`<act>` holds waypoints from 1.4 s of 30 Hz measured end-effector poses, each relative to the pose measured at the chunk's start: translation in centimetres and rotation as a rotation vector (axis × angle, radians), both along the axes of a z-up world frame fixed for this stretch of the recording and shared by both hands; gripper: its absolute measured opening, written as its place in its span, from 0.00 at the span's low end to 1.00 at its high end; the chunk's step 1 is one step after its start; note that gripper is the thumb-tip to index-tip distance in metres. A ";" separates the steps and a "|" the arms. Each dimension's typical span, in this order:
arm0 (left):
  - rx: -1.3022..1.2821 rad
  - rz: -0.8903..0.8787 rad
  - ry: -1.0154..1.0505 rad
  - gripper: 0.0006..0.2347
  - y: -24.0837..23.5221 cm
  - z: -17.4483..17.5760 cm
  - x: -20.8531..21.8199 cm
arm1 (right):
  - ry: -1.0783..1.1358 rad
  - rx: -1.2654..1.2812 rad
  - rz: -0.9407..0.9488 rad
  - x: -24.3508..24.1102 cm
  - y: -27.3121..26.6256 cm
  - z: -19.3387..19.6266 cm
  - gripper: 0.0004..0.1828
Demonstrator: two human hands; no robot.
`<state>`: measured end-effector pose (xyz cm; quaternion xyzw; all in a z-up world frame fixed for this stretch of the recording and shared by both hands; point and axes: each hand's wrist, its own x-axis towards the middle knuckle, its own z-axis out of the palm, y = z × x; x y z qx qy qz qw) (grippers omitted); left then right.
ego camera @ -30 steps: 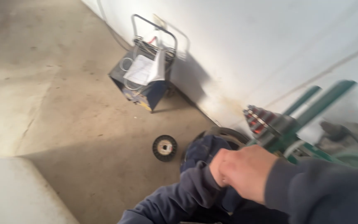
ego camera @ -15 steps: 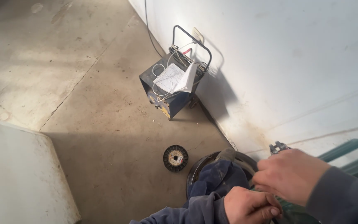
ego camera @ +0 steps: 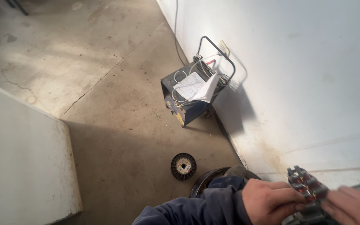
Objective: Manually winding and preparing copper wire on a jig for electric motor coils in a workshop.
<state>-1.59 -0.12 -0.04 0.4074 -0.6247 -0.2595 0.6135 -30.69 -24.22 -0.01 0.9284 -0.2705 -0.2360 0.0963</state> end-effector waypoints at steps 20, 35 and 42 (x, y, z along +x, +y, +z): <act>-0.153 0.022 -0.120 0.08 -5.5 -7.0 -6.6 | 0.690 -0.037 -0.257 3.8 -1.6 2.4 0.23; -0.136 0.083 0.043 0.03 -6.6 -4.0 -3.7 | -0.166 0.355 -0.209 1.0 0.1 1.5 0.28; -0.203 0.080 -0.031 0.02 -7.0 -6.7 -5.8 | 0.300 -0.112 -0.050 4.3 5.4 5.3 0.16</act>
